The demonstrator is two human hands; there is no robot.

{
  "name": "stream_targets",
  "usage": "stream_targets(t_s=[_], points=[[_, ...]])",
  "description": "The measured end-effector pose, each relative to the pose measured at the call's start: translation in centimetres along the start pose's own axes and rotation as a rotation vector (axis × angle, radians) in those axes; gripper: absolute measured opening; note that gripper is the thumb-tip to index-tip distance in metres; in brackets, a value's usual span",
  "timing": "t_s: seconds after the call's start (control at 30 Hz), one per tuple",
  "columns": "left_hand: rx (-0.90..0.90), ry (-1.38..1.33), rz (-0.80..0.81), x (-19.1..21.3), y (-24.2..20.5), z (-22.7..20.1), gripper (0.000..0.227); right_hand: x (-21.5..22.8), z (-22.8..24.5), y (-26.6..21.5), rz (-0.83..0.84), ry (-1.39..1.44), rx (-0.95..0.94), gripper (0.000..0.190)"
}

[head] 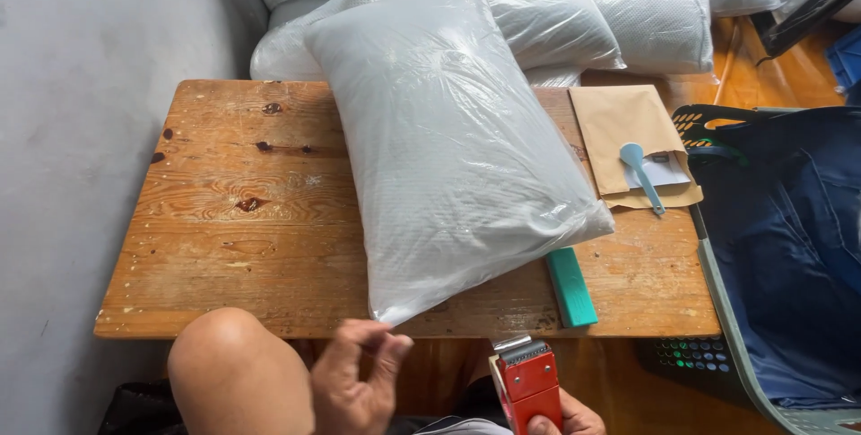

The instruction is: The person rubs a green block over a plastic-wrapped pillow before sealing the edges with a red tape dispenser. They then fold the excess plastic by hand and apply more tape to secure the seams.

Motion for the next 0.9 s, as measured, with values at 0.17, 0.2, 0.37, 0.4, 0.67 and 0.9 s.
stream_targets(t_s=[0.17, 0.2, 0.37, 0.4, 0.67, 0.9], points=[[0.886, -0.31, 0.423, -7.0, -7.0, 4.5, 0.049, -0.2, -3.7, 0.3, 0.133, -0.065, -0.196, 0.056], [0.994, -0.44, 0.56, -8.7, -8.1, 4.9, 0.066, -0.7, -3.6, 0.1, 0.199, -0.073, -0.176, 0.064], [1.216, -0.654, 0.516, -9.6, -7.4, 3.7, 0.056, -1.6, -3.3, 0.0, 0.261, -0.298, 0.065, 0.044], [1.267, -0.739, 0.444, -9.7, -7.4, 3.7, 0.053, -2.0, -3.5, 0.0, 0.307, -0.329, 0.107, 0.037], [1.161, -0.518, 0.275, -7.5, -5.6, 4.3, 0.056, -2.6, -4.9, -0.8, 0.257, -0.485, -0.088, 0.03], [1.211, -0.544, 0.099, -6.9, -6.6, 4.7, 0.051, -3.7, -2.8, -2.3, 0.135, -0.61, -0.359, 0.031]])
Point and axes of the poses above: each hand's wrist, its own y-axis towards the middle knuckle, its own x-axis out of the back of the hand, z = x × y, the point moved 8 cm from there along y, towards the middle knuckle, and after that the axes turned 8 degrees about y, right-handed, at the moved point
